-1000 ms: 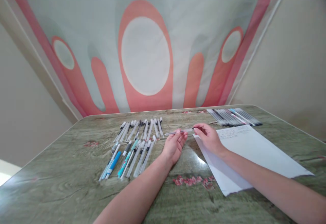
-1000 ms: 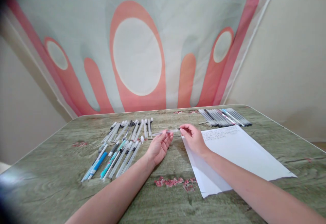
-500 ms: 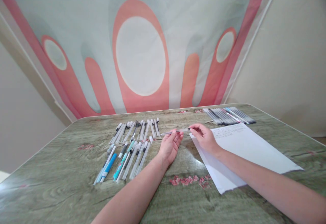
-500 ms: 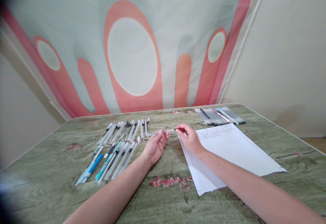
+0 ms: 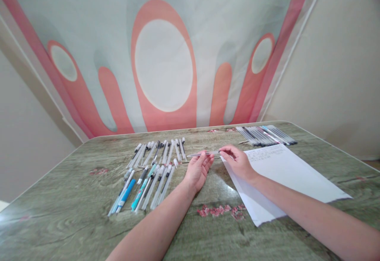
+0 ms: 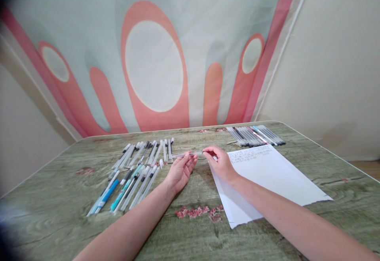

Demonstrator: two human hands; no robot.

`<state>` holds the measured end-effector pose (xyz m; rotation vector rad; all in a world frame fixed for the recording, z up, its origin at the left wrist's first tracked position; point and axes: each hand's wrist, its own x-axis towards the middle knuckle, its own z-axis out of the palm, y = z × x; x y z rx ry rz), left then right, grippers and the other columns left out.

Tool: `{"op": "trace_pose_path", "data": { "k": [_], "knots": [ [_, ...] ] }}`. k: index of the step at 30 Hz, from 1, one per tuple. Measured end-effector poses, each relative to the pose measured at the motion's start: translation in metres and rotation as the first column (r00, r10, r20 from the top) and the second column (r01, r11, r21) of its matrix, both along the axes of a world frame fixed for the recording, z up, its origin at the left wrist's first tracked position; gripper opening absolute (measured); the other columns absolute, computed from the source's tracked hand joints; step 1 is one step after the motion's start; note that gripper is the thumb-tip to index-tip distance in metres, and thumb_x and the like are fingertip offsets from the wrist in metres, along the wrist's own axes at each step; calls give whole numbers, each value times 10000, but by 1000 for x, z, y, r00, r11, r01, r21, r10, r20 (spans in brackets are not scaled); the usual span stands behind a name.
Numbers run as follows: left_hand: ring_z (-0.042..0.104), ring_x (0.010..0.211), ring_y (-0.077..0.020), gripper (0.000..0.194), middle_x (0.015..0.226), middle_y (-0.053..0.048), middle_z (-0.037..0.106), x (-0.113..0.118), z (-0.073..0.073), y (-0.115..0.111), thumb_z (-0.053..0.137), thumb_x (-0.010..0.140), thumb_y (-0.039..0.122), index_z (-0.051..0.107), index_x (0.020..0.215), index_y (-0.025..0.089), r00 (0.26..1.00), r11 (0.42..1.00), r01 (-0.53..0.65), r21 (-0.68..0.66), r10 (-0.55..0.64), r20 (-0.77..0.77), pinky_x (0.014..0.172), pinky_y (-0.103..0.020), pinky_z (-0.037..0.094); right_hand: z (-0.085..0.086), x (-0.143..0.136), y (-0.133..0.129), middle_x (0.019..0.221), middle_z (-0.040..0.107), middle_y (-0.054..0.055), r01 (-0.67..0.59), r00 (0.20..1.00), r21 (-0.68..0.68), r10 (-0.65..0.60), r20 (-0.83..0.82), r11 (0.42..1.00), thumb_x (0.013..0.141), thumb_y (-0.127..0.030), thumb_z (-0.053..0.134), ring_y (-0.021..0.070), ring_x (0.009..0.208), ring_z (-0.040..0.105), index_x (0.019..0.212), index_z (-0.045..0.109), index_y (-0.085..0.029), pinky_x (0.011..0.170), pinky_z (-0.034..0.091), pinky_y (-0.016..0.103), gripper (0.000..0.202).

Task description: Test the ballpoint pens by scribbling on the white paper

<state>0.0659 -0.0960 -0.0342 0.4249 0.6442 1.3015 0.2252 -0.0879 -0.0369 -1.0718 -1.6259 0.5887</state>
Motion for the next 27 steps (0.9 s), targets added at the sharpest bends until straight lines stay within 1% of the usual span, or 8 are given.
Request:
{"op": "trace_pose_path", "data": {
  "k": [3,7,11,15,19,23,27],
  "knots": [
    [638,769,-128,60,794,-79,645,0,0,0,560,780,142,540,830,117,1000,1000,3,10,-3,-4,759,-240,511,0,1,0,805,634,51,8,1000,-33,-8,15,999,798,-390,500,170,720,575,872,604,-172,681,452,294,253],
    [638,774,-127,68,799,-75,646,0,-2,0,563,776,135,539,838,119,1000,1000,13,21,-12,-17,757,-236,513,-1,1,0,743,623,35,22,999,-33,-20,46,999,808,-389,488,158,676,561,820,597,-171,648,441,277,243],
    [637,760,-118,48,786,-76,647,0,-1,1,550,786,134,547,828,111,1000,1000,-6,5,6,-12,738,-220,517,-3,1,1,786,631,42,7,999,-19,-6,35,1000,801,-365,505,158,704,574,868,596,-171,669,452,279,225],
    [639,749,-121,40,769,-75,648,0,0,2,548,787,128,555,820,108,999,999,-32,-24,32,-1,721,-223,523,-3,-1,2,864,638,58,-7,999,28,6,37,1000,791,-335,517,167,759,586,915,600,-174,712,460,298,219],
    [639,749,-121,46,774,-75,648,0,1,1,550,786,132,556,826,110,1000,999,-30,-19,30,-2,723,-227,522,-1,-1,1,860,629,53,14,995,81,-22,96,997,809,-321,495,170,757,575,902,601,-189,710,457,308,193],
    [636,732,-109,37,763,-66,645,1,1,0,536,800,145,551,814,114,999,999,-43,-17,42,-23,731,-224,516,0,1,0,858,613,56,-7,985,142,-17,169,990,827,-318,475,170,744,563,899,594,-197,711,455,313,184],
    [633,724,-113,61,746,-69,641,1,0,0,564,782,164,542,800,111,998,998,-58,4,58,-32,741,-232,508,2,2,0,851,605,62,-25,972,184,-19,233,983,839,-322,455,175,730,553,897,588,-206,692,456,319,186]
  ]
}}
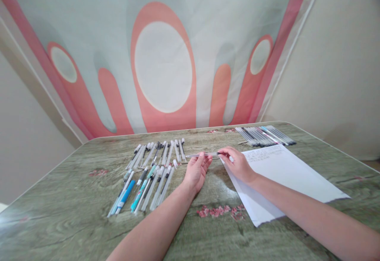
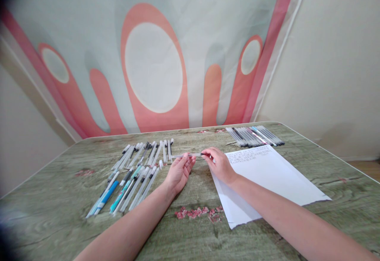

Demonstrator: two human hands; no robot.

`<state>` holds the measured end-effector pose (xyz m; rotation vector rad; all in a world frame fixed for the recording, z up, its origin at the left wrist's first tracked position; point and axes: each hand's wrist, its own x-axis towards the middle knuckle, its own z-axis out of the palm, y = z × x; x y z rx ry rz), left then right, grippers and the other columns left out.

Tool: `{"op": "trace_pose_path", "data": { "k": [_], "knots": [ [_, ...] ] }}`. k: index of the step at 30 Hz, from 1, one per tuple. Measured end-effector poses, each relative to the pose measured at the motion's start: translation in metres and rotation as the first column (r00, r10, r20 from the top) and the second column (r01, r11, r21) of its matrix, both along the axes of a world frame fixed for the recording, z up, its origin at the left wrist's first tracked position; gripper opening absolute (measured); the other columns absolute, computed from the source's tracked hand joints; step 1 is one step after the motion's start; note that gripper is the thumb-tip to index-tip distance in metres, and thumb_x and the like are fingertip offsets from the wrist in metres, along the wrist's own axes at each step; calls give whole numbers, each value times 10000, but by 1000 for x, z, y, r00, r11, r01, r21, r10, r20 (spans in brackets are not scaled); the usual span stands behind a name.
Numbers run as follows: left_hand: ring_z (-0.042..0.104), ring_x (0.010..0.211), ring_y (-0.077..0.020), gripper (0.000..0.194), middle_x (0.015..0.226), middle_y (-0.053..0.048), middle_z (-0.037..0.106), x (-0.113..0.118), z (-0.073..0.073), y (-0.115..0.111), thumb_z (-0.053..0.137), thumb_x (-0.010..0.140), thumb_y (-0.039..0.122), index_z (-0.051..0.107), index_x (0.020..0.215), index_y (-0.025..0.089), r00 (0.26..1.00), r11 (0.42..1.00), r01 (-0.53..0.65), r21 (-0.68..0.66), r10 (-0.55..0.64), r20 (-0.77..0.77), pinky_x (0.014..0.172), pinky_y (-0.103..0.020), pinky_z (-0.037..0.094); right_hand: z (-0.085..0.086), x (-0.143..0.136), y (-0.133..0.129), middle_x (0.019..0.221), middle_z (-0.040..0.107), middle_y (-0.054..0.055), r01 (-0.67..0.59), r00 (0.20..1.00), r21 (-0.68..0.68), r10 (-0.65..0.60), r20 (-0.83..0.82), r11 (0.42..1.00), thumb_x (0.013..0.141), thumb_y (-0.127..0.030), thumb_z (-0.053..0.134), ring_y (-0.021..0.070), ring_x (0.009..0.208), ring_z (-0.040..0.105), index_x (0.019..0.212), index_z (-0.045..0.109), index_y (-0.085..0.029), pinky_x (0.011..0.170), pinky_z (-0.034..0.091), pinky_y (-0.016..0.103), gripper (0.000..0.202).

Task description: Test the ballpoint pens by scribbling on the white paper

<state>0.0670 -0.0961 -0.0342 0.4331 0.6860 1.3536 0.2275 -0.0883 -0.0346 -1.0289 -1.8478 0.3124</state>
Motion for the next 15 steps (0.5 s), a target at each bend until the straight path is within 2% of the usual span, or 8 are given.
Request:
{"op": "trace_pose_path", "data": {
  "k": [6,10,15],
  "knots": [
    [631,718,-112,72,738,-67,638,0,-3,0,566,782,174,533,793,111,1000,999,11,37,-11,-21,747,-236,499,1,1,0,840,596,63,-16,998,67,12,58,998,845,-308,457,185,791,548,899,577,-207,738,442,324,166],
    [626,695,-106,74,736,-57,634,0,-1,0,571,778,173,533,793,111,999,999,28,42,-26,-42,749,-238,495,-1,2,2,819,591,64,-12,997,45,8,79,999,851,-338,435,187,771,542,883,580,-211,721,433,320,195],
    [622,689,-104,111,743,-48,630,0,2,-3,606,749,179,531,803,117,997,998,49,48,-46,-64,741,-239,493,-3,3,2,664,562,31,-3,994,-37,7,109,999,869,-379,375,163,661,521,704,557,-205,646,407,284,301]
  ]
}}
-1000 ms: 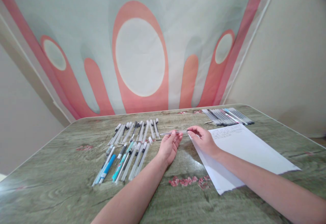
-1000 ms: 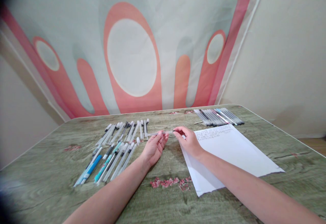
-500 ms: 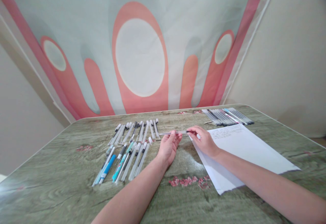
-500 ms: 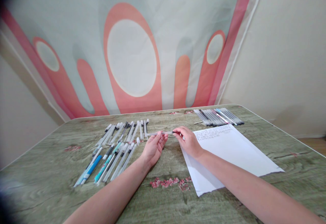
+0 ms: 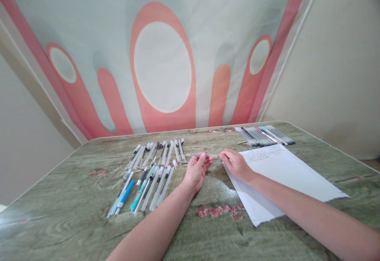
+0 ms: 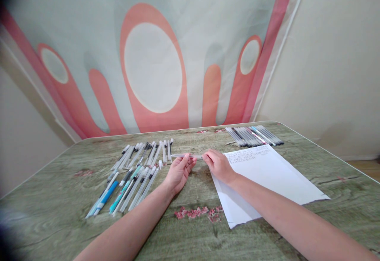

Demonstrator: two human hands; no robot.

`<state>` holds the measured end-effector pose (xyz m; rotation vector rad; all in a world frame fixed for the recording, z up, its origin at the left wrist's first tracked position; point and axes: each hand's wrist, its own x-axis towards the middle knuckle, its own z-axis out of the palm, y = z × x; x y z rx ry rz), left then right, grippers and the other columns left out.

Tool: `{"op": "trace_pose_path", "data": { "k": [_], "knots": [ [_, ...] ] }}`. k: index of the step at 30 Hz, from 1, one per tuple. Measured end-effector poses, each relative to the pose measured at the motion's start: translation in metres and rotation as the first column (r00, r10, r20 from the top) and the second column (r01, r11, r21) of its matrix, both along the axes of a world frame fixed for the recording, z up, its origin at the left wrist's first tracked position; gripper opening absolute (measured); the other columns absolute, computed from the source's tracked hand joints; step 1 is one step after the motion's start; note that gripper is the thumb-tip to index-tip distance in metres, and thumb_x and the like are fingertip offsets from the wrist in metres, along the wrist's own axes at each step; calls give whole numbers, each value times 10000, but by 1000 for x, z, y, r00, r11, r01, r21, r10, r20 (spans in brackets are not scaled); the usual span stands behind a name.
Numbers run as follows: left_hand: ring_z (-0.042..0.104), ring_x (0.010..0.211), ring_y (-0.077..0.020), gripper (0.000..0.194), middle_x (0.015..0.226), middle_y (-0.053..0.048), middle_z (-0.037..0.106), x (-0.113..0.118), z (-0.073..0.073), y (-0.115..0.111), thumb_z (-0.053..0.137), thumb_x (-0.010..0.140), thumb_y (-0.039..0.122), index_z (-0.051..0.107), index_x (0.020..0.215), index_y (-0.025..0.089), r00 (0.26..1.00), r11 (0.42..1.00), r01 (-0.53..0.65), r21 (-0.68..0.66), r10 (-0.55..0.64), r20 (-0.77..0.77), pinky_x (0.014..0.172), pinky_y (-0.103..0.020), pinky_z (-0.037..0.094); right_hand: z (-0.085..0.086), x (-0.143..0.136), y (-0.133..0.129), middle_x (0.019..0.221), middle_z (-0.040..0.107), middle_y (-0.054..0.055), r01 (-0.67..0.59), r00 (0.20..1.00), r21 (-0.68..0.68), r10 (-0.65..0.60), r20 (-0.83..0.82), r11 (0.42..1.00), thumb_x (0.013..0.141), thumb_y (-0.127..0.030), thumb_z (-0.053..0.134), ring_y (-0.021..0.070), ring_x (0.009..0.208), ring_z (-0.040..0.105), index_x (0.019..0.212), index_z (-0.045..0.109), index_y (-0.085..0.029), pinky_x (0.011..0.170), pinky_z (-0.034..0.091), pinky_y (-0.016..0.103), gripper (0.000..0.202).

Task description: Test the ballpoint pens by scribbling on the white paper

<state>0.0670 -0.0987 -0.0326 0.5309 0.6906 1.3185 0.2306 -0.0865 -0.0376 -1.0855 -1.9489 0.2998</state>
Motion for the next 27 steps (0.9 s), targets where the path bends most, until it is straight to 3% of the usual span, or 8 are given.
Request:
{"op": "trace_pose_path", "data": {
  "k": [3,6,9,11,14,18,24,27],
  "knots": [
    [622,695,-104,121,753,-46,630,1,0,-1,610,746,185,532,809,120,1000,1000,13,22,-12,-17,738,-233,490,-1,-1,-1,568,523,4,-18,1000,-129,15,-24,991,896,-389,294,139,572,502,609,509,-199,596,393,262,406],
    [622,706,-103,98,756,-48,633,1,0,0,587,765,184,529,810,120,1000,999,-6,36,7,-22,742,-227,489,-3,-2,-3,611,549,-3,-38,997,-200,23,-77,979,902,-390,267,131,571,511,698,532,-196,587,398,253,387],
    [622,708,-102,77,757,-50,631,1,-1,2,562,783,176,522,817,121,1000,999,-18,26,19,-22,740,-226,490,-4,-2,-3,738,578,3,-9,997,-173,-5,-83,985,871,-384,360,136,632,525,893,514,-203,605,404,251,239],
    [624,717,-105,76,766,-53,630,0,-2,2,560,784,172,519,825,122,1000,1000,-12,27,13,-24,745,-229,490,-5,-2,-2,775,571,13,9,999,-127,-15,-50,992,858,-373,388,143,660,519,923,496,-207,623,402,258,209],
    [624,722,-108,92,768,-51,627,0,-3,2,574,774,174,517,829,127,1000,999,7,37,-6,-30,749,-232,487,-5,-2,-1,737,548,16,10,1000,-80,-8,19,997,876,-353,344,147,658,499,828,501,-210,633,387,265,217],
    [621,720,-109,112,767,-47,624,0,-4,2,589,764,181,516,832,130,999,998,23,50,-22,-24,755,-242,483,-4,-3,-1,611,498,-3,9,1000,-115,-7,17,993,893,-362,296,139,599,480,648,458,-206,605,371,257,333],
    [613,720,-102,118,759,-52,624,0,-4,4,592,765,196,519,823,124,1000,1000,-11,26,11,-4,759,-240,471,-3,-4,-2,749,561,8,-2,999,-130,-5,-54,992,864,-385,365,141,662,515,899,504,-204,625,390,254,231],
    [608,706,-98,144,759,-42,623,-1,-4,3,611,750,209,518,827,129,1000,999,15,46,-14,-21,754,-242,466,-4,-3,-1,694,529,8,0,1000,-104,1,8,995,876,-372,344,139,640,494,775,494,-199,621,377,255,251]
  ]
}}
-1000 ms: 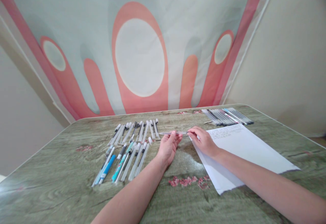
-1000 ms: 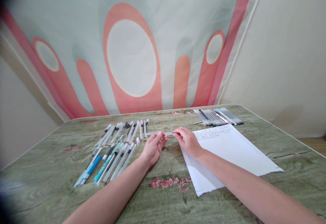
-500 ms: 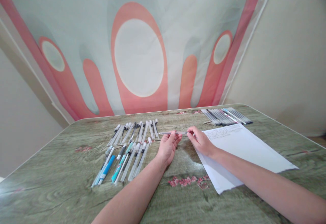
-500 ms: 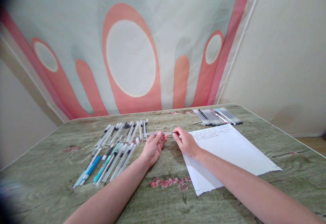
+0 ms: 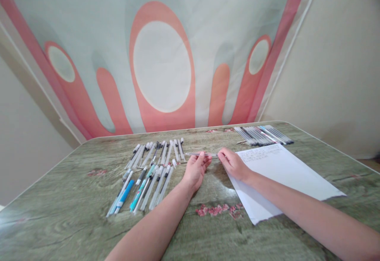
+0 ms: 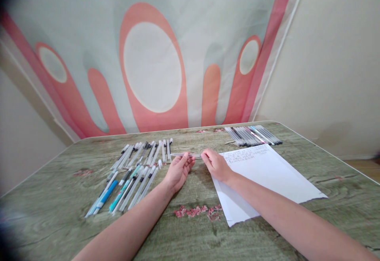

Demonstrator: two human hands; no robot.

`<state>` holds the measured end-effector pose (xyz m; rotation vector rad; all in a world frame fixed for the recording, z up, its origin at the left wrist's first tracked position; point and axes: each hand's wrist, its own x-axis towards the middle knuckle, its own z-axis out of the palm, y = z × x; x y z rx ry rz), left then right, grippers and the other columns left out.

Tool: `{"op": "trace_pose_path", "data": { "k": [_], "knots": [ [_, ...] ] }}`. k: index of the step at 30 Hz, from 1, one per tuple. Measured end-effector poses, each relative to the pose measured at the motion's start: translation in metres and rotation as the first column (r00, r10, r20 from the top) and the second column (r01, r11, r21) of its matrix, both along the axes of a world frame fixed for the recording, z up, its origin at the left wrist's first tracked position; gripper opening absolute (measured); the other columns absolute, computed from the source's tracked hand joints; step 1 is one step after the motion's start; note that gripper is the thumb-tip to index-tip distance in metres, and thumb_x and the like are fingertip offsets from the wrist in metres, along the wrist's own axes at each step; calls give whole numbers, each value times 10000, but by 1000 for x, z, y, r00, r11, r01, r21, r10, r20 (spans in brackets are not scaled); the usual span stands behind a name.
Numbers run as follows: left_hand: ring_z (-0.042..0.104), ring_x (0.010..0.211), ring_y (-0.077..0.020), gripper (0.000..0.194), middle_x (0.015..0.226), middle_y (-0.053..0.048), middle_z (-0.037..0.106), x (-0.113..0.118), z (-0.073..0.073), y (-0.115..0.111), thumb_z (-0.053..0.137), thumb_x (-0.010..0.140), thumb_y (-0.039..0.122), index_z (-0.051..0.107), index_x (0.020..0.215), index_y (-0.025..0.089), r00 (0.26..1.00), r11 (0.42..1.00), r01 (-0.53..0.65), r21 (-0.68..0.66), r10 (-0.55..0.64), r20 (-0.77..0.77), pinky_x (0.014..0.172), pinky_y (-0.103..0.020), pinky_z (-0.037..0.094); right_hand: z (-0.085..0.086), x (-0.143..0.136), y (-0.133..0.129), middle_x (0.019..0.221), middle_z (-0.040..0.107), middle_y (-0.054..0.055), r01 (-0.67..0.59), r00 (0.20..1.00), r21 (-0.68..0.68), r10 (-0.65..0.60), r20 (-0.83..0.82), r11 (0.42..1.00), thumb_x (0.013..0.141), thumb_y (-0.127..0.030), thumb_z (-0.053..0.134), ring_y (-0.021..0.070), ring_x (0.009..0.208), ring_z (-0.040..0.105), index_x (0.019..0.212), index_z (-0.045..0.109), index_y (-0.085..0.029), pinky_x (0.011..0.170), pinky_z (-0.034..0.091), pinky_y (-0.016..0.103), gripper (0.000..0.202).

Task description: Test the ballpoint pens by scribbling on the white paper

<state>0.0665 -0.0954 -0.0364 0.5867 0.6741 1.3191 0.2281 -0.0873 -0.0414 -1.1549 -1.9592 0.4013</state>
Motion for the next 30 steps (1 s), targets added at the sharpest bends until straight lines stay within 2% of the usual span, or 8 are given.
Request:
{"op": "trace_pose_path", "data": {
  "k": [4,10,16,18,23,30],
  "knots": [
    [604,711,-98,176,771,-41,623,-1,-1,-1,627,736,234,520,833,133,1000,1000,20,11,-19,-21,747,-242,460,0,1,1,603,496,-3,-9,999,-25,10,38,1000,895,-369,299,131,587,470,642,453,-198,604,363,252,342],
    [596,713,-92,176,763,-33,619,0,-2,0,623,738,237,519,838,136,1000,1000,12,10,-11,-12,737,-232,456,1,0,-2,700,544,1,11,1000,-9,-11,9,1000,872,-382,363,131,628,496,827,504,-199,603,361,244,235],
    [584,674,-78,190,758,-25,613,0,-1,-1,634,727,246,525,836,135,999,1000,25,5,-25,-33,693,-207,453,0,2,-1,544,458,-15,-10,999,-37,12,42,999,903,-372,273,121,544,456,593,439,-192,575,344,243,395],
    [585,674,-79,172,748,-23,609,-1,-1,-1,622,738,250,523,821,137,1000,1000,3,-13,-3,-19,689,-208,455,0,2,-1,560,478,-13,-17,1000,-49,18,18,999,904,-372,263,123,554,467,625,464,-192,579,353,242,388],
    [585,675,-78,161,713,-13,595,-1,-3,1,613,745,260,516,791,139,1000,1000,-12,-12,12,-6,684,-205,460,3,1,-4,675,530,-8,7,1000,-8,-8,-30,1000,863,-359,377,123,586,479,853,492,-196,576,364,239,200],
    [580,653,-68,164,721,-14,600,0,-2,0,612,746,256,518,817,143,1000,1000,-8,-9,8,-21,685,-198,461,1,0,-2,619,497,-9,-15,1000,-6,15,16,1000,892,-333,315,126,594,477,684,460,-198,597,364,245,287]
  ]
}}
